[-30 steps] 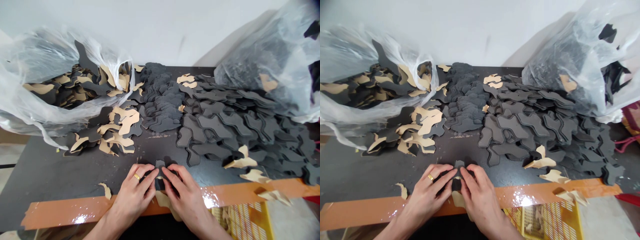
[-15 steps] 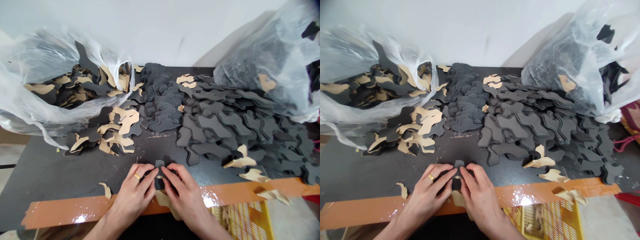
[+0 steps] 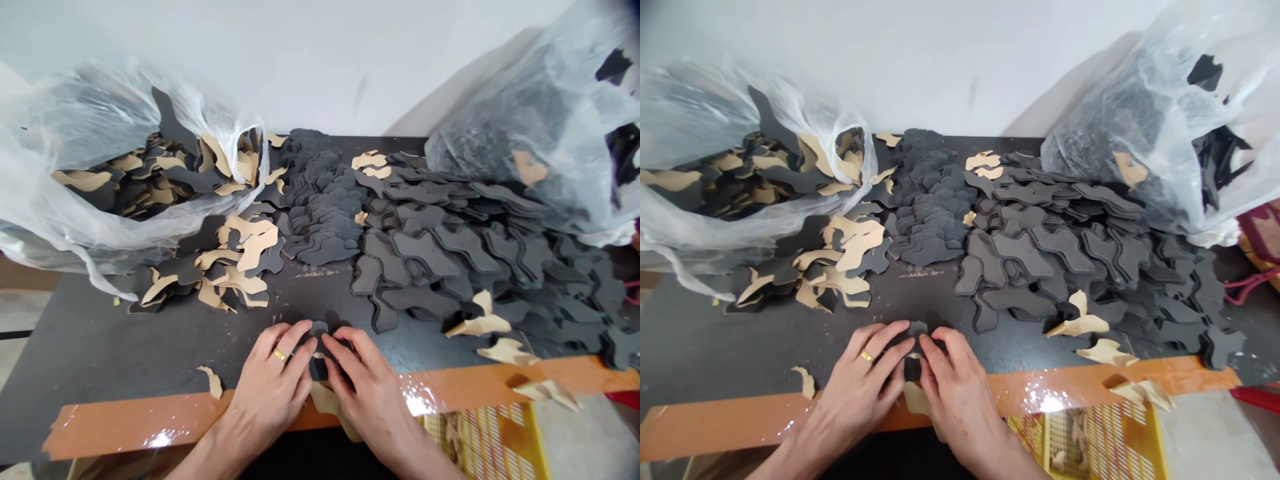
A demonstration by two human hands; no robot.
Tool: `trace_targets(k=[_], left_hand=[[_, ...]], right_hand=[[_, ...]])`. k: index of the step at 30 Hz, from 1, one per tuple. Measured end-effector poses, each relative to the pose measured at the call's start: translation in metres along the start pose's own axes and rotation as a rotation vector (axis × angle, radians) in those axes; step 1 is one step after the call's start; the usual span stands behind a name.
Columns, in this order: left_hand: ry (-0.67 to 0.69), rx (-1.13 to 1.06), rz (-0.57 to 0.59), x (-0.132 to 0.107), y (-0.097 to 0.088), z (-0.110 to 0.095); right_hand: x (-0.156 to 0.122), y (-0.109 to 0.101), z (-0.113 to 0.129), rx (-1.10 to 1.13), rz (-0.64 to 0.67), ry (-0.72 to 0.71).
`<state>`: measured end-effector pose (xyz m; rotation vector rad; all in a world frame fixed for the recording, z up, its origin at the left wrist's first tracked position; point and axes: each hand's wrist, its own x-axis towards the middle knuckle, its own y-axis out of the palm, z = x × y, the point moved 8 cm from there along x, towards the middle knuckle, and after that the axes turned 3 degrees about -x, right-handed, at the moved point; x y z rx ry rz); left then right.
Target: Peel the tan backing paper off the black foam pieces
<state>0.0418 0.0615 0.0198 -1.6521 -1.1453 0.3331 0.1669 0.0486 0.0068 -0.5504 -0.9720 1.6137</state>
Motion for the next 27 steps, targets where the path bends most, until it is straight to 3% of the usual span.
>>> trace_targets(k=[6, 10, 16, 27], left_hand=[[0.115, 0.044, 0.132, 0.007, 0.005, -0.004], [0.117, 0.021, 0.173, 0.007, 0.008, -0.002], [0.06, -0.109, 0.197, 0.008, 0.004, 0.006], [0.013, -0.276, 0.13, 0.013, -0.008, 0.015]], right_hand=[[0.002, -0.001, 0.0, -0.01, 0.001, 0.001], [0.004, -0.001, 0.001, -0.002, -0.015, -0.006], [0.003, -0.005, -0.002, 0.062, -0.05, -0.008], [0.005, -0.022, 0.0, 0.053, -0.14, -0.043]])
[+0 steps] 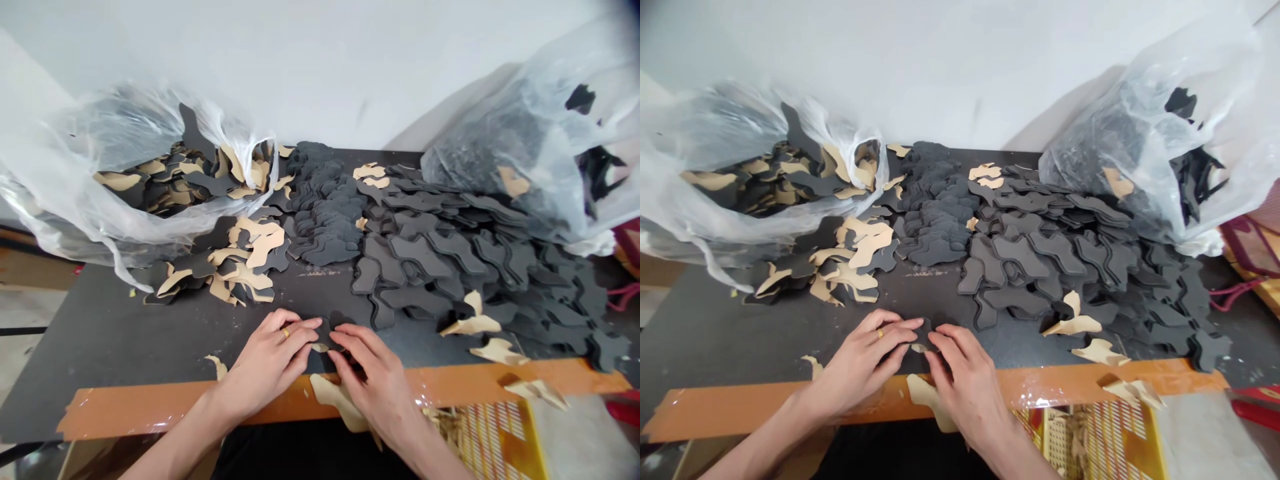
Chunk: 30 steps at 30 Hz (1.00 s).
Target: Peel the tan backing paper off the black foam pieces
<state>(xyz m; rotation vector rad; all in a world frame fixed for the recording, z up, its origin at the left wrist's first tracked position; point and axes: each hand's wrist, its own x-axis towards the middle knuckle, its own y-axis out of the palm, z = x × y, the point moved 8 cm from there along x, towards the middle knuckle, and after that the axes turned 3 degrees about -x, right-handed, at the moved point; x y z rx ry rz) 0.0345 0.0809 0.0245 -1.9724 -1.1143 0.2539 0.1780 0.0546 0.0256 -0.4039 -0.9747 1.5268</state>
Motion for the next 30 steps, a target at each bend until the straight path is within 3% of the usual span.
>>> trace_targets(k=[6, 9, 19, 24, 30], left_hand=[[-0.047, -0.04, -0.025, 0.006, -0.007, 0.001], [-0.06, -0.052, -0.04, 0.008, -0.009, 0.003], [-0.103, -0.107, 0.029, 0.005, -0.005, 0.009], [-0.103, -0.131, 0.002, 0.003, -0.002, 0.012], [-0.086, -0.154, 0.03, 0.002, 0.001, 0.012]], right_hand=[[0.0, -0.008, 0.014, -0.161, -0.086, -0.175], [0.004, -0.004, 0.02, -0.194, -0.07, -0.235], [0.017, 0.008, 0.015, -0.063, -0.029, -0.18], [0.016, 0.009, 0.015, 0.049, -0.031, -0.142], [0.005, -0.014, 0.029, 0.151, 0.034, -0.146]])
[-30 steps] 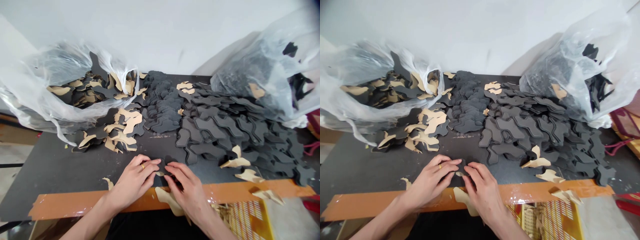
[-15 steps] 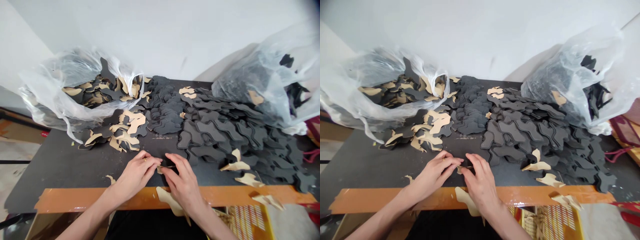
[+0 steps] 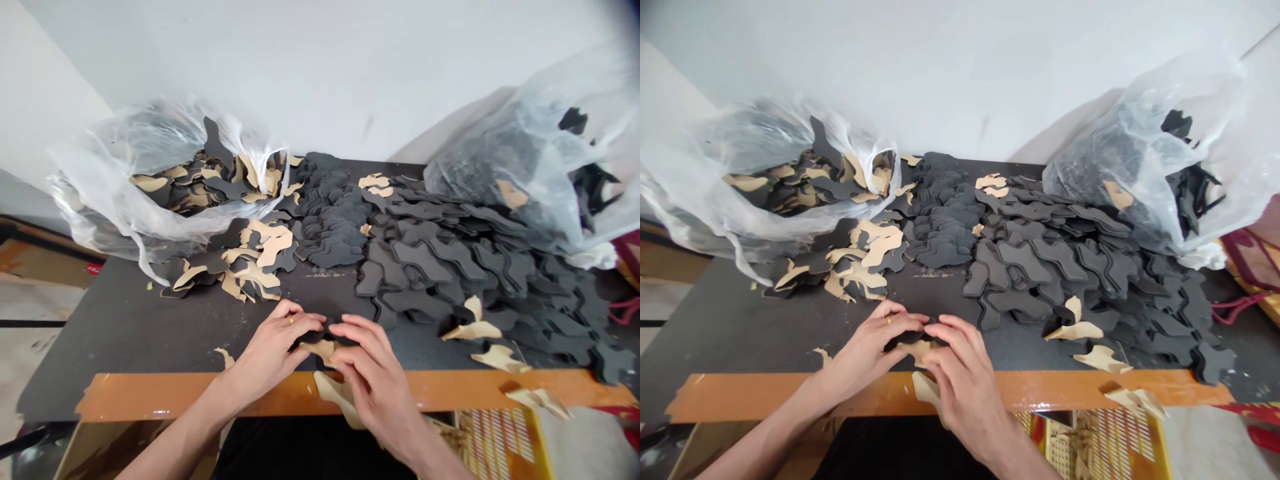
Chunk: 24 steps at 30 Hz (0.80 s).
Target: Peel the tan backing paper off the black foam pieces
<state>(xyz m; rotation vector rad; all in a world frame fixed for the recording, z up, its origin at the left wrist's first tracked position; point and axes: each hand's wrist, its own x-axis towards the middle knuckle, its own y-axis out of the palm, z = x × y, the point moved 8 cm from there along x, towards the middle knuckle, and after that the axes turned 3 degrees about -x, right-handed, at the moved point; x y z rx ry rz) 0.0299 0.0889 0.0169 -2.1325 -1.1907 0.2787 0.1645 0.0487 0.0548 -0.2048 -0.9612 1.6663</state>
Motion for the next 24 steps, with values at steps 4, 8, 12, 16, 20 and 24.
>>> trace_targets(k=[4, 8, 12, 16, 20, 24], left_hand=[[-0.002, -0.034, 0.007, -0.001, 0.001, 0.003], [-0.021, -0.057, 0.042, -0.001, 0.001, 0.004], [-0.018, -0.053, 0.102, -0.001, -0.001, 0.001], [0.004, -0.051, 0.137, -0.002, -0.002, 0.0], [0.0, -0.043, 0.147, -0.002, -0.002, 0.001], [-0.001, -0.042, 0.164, -0.001, -0.002, 0.0]], right_hand=[[-0.011, -0.016, 0.016, 0.202, 0.184, -0.04], [-0.018, -0.028, -0.002, 0.212, 0.044, -0.025], [-0.022, -0.011, -0.03, -0.017, 0.008, 0.019], [-0.024, -0.001, -0.037, -0.101, 0.011, 0.031], [-0.026, -0.009, -0.039, -0.032, -0.025, 0.082], [-0.032, -0.015, -0.052, 0.11, -0.093, 0.187]])
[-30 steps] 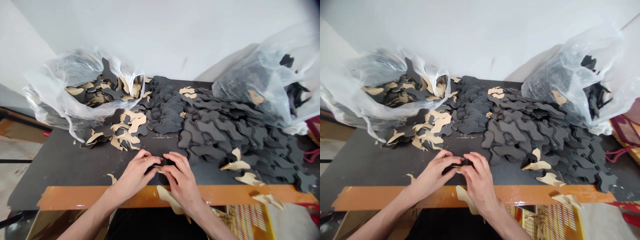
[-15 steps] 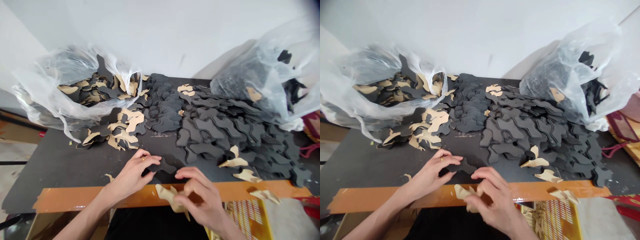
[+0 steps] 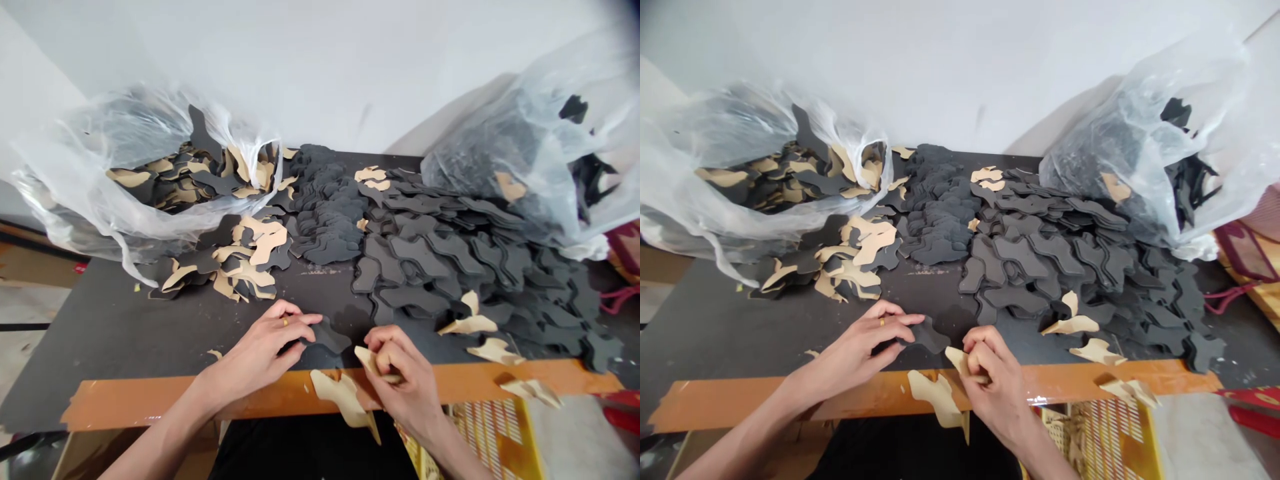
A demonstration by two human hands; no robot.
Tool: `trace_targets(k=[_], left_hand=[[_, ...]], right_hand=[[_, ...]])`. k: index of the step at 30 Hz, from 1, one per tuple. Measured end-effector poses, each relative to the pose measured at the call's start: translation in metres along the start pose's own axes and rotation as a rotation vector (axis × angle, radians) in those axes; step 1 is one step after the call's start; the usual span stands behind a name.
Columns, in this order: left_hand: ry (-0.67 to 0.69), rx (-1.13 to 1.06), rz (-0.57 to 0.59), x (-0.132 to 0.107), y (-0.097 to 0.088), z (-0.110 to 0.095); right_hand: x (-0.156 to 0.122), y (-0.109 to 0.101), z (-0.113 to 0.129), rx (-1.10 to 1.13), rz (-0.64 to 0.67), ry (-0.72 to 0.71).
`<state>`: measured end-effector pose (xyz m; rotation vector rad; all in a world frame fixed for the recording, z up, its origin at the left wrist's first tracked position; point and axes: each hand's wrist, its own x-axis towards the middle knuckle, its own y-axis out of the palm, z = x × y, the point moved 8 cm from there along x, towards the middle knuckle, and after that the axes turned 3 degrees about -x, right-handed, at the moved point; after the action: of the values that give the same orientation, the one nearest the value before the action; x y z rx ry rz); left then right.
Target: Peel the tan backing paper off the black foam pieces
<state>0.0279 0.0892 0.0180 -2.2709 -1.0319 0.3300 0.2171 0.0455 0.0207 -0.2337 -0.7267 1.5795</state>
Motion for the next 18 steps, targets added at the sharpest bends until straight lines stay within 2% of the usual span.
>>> trace_targets(k=[3, 8, 13, 18], left_hand=[[-0.013, 0.003, 0.009, 0.001, 0.001, 0.001], [-0.031, 0.011, 0.019, 0.0, 0.004, 0.006], [-0.012, 0.023, 0.029, -0.001, 0.003, 0.005], [0.009, 0.037, 0.042, -0.001, 0.004, 0.005]], right_hand=[[-0.004, 0.007, -0.006, 0.026, -0.002, 0.044], [-0.004, 0.021, -0.002, -0.036, 0.022, 0.06], [-0.001, 0.025, -0.004, -0.126, 0.076, 0.117], [0.0, 0.027, -0.006, -0.123, 0.093, 0.138]])
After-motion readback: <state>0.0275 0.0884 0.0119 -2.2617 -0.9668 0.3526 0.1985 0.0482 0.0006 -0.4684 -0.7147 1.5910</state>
